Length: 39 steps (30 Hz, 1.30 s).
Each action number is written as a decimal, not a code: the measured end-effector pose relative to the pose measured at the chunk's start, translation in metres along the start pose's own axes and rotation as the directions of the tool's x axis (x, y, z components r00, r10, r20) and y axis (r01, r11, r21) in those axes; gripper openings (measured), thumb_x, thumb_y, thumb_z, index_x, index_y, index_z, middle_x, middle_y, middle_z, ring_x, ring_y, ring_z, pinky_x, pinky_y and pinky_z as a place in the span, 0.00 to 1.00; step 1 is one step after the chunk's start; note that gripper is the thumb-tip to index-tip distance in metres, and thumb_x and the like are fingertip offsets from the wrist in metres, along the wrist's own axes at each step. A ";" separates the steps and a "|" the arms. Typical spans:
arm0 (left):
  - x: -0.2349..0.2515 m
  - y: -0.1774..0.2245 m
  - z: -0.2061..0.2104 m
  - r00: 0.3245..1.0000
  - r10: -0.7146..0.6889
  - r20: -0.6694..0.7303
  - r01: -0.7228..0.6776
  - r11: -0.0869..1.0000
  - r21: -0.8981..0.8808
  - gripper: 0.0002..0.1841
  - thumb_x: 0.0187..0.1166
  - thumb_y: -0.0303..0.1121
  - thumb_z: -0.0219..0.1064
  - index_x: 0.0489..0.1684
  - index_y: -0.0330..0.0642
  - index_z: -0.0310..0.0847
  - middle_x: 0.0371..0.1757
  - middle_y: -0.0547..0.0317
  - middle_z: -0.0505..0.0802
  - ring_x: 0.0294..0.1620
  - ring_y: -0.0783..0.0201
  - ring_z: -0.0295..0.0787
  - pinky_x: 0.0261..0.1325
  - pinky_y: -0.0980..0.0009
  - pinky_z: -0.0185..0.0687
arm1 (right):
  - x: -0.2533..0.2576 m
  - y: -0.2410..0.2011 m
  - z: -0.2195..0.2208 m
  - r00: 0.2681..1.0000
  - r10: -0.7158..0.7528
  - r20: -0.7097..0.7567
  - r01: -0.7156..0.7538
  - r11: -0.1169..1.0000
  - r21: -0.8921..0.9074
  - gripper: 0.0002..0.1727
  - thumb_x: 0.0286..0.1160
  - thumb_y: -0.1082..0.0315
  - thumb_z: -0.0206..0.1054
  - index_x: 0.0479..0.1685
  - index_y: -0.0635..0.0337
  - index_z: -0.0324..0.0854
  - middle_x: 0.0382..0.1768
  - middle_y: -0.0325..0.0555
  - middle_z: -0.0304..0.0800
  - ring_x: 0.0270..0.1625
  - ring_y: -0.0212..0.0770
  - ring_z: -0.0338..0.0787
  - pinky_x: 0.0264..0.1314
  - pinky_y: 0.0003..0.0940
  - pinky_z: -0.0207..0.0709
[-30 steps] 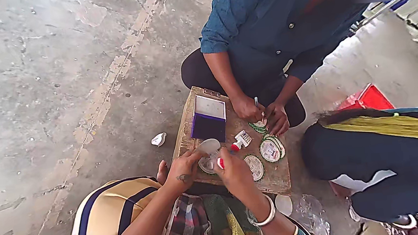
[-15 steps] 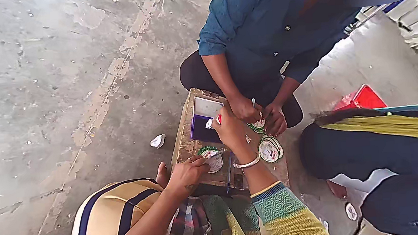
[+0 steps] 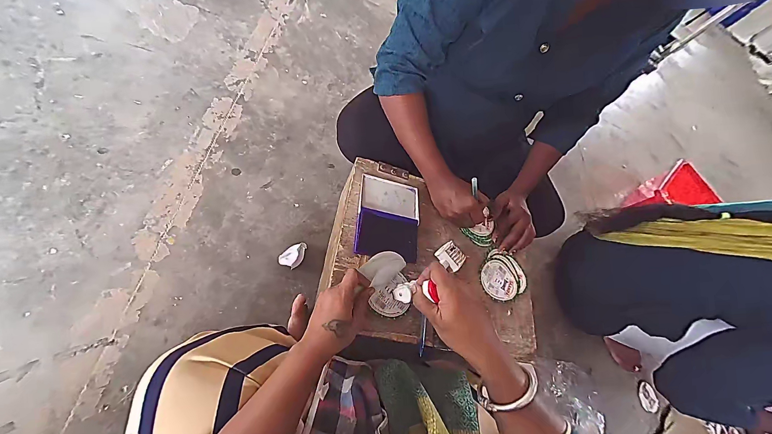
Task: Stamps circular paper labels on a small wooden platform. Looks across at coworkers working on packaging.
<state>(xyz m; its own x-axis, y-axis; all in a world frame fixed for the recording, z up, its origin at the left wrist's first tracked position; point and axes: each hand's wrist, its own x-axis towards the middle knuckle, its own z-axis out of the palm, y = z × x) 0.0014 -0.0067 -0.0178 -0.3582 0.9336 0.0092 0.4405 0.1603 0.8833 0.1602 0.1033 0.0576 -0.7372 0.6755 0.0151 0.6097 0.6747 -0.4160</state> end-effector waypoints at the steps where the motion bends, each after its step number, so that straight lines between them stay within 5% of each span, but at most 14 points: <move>1: -0.001 -0.001 0.002 0.999 0.018 -0.027 -0.018 1.000 -0.007 0.15 0.86 0.32 0.61 0.58 0.28 0.82 0.35 0.37 0.93 0.37 0.39 0.93 0.43 0.45 0.84 | 0.004 -0.001 0.001 0.999 -0.042 0.017 0.042 0.999 -0.026 0.12 0.78 0.65 0.64 0.44 0.68 0.84 0.30 0.54 0.88 0.33 0.53 0.90 0.34 0.51 0.81; 4: 0.001 -0.004 0.005 0.996 0.053 -0.072 -0.054 0.998 -0.021 0.18 0.85 0.30 0.61 0.69 0.33 0.79 0.41 0.36 0.95 0.38 0.38 0.95 0.44 0.44 0.86 | 0.010 -0.007 0.018 0.990 -0.064 0.125 0.073 0.995 -0.068 0.12 0.76 0.69 0.67 0.46 0.72 0.84 0.35 0.62 0.90 0.40 0.62 0.93 0.42 0.58 0.83; 8: 0.001 -0.008 0.009 0.992 0.114 -0.056 -0.116 0.992 -0.039 0.19 0.86 0.25 0.56 0.71 0.38 0.82 0.51 0.36 0.95 0.47 0.37 0.95 0.52 0.41 0.85 | 0.007 -0.012 0.026 0.990 -0.040 0.136 0.058 0.990 -0.126 0.12 0.74 0.69 0.68 0.45 0.72 0.84 0.33 0.63 0.91 0.38 0.64 0.94 0.38 0.57 0.83; 10: 0.002 -0.008 0.007 0.993 0.114 -0.022 -0.114 0.993 -0.032 0.19 0.86 0.23 0.54 0.66 0.40 0.88 0.54 0.37 0.94 0.52 0.38 0.94 0.56 0.41 0.84 | 0.009 -0.010 0.014 0.982 0.039 0.184 -0.030 0.998 -0.053 0.14 0.78 0.67 0.66 0.50 0.72 0.83 0.38 0.62 0.91 0.43 0.62 0.93 0.45 0.58 0.82; 14: 0.000 -0.004 0.005 0.996 0.086 -0.002 -0.086 0.996 -0.002 0.19 0.83 0.20 0.54 0.60 0.40 0.92 0.56 0.35 0.93 0.53 0.38 0.94 0.56 0.42 0.85 | 0.005 0.003 -0.024 0.989 0.103 -0.106 -0.098 0.994 0.052 0.14 0.78 0.65 0.66 0.48 0.71 0.82 0.29 0.55 0.88 0.31 0.51 0.89 0.34 0.51 0.81; 17: 0.000 -0.001 0.002 0.991 0.114 0.065 -0.117 0.992 0.042 0.19 0.83 0.21 0.53 0.61 0.38 0.91 0.58 0.36 0.93 0.53 0.38 0.94 0.56 0.41 0.84 | 0.025 0.007 -0.041 0.973 0.131 -0.188 -0.126 0.991 0.036 0.13 0.80 0.65 0.66 0.51 0.68 0.79 0.30 0.52 0.84 0.31 0.48 0.85 0.35 0.51 0.78; 20: -0.002 -0.007 0.012 0.962 0.269 0.043 -0.272 0.951 0.144 0.13 0.79 0.31 0.66 0.53 0.39 0.93 0.55 0.42 0.95 0.53 0.40 0.95 0.51 0.42 0.88 | 0.065 0.004 -0.030 0.986 0.132 -0.097 -0.134 0.991 -0.016 0.15 0.82 0.63 0.69 0.53 0.67 0.79 0.32 0.59 0.87 0.33 0.58 0.88 0.35 0.60 0.79; 23: -0.005 -0.013 0.022 0.923 0.383 0.023 -0.378 0.896 0.231 0.17 0.67 0.43 0.79 0.47 0.40 0.94 0.52 0.48 0.97 0.57 0.44 0.94 0.48 0.46 0.90 | 0.097 -0.003 -0.002 0.980 0.197 0.022 -0.193 0.974 -0.118 0.14 0.85 0.62 0.67 0.52 0.65 0.77 0.31 0.60 0.86 0.37 0.62 0.90 0.36 0.60 0.79; 27: -0.001 -0.019 0.030 0.905 0.423 -0.042 -0.399 0.879 0.261 0.06 0.73 0.30 0.72 0.37 0.42 0.96 0.47 0.51 0.98 0.55 0.48 0.96 0.46 0.52 0.91 | 0.111 -0.001 0.015 0.975 0.218 0.039 -0.210 0.965 -0.156 0.14 0.83 0.63 0.67 0.53 0.66 0.78 0.35 0.61 0.89 0.43 0.65 0.92 0.41 0.63 0.80; 30: -0.003 -0.012 0.022 0.952 0.305 -0.018 -0.298 0.940 0.166 0.07 0.75 0.29 0.70 0.36 0.40 0.96 0.47 0.48 0.98 0.55 0.44 0.96 0.50 0.46 0.89 | 0.097 0.002 -0.001 0.961 0.277 0.012 -0.275 0.958 -0.075 0.16 0.84 0.63 0.67 0.59 0.66 0.77 0.37 0.63 0.88 0.42 0.66 0.90 0.42 0.65 0.79; 34: -0.001 -0.006 0.008 0.985 0.161 0.064 -0.165 0.985 0.053 0.11 0.78 0.34 0.70 0.40 0.36 0.95 0.41 0.40 0.96 0.48 0.40 0.95 0.53 0.40 0.85 | 0.054 0.015 -0.023 0.969 0.220 -0.115 -0.208 0.972 0.104 0.13 0.82 0.66 0.66 0.52 0.70 0.78 0.36 0.59 0.85 0.38 0.56 0.87 0.42 0.59 0.77; 39: 0.002 0.000 0.000 0.993 0.071 0.089 -0.077 0.995 0.061 0.15 0.87 0.35 0.61 0.52 0.29 0.85 0.40 0.35 0.94 0.44 0.36 0.94 0.52 0.40 0.83 | -0.003 0.028 -0.024 0.925 0.330 -0.187 -0.276 0.924 0.266 0.15 0.81 0.65 0.57 0.52 0.70 0.75 0.33 0.42 0.80 0.33 0.28 0.78 0.39 0.29 0.74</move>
<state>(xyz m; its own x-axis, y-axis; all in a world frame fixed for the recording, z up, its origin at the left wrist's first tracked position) 0.0006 -0.0054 -0.0179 -0.2512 0.9675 0.0303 0.5158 0.1073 0.8500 0.1863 0.1276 0.0677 -0.4264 0.9033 0.0466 0.6888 0.3577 -0.6306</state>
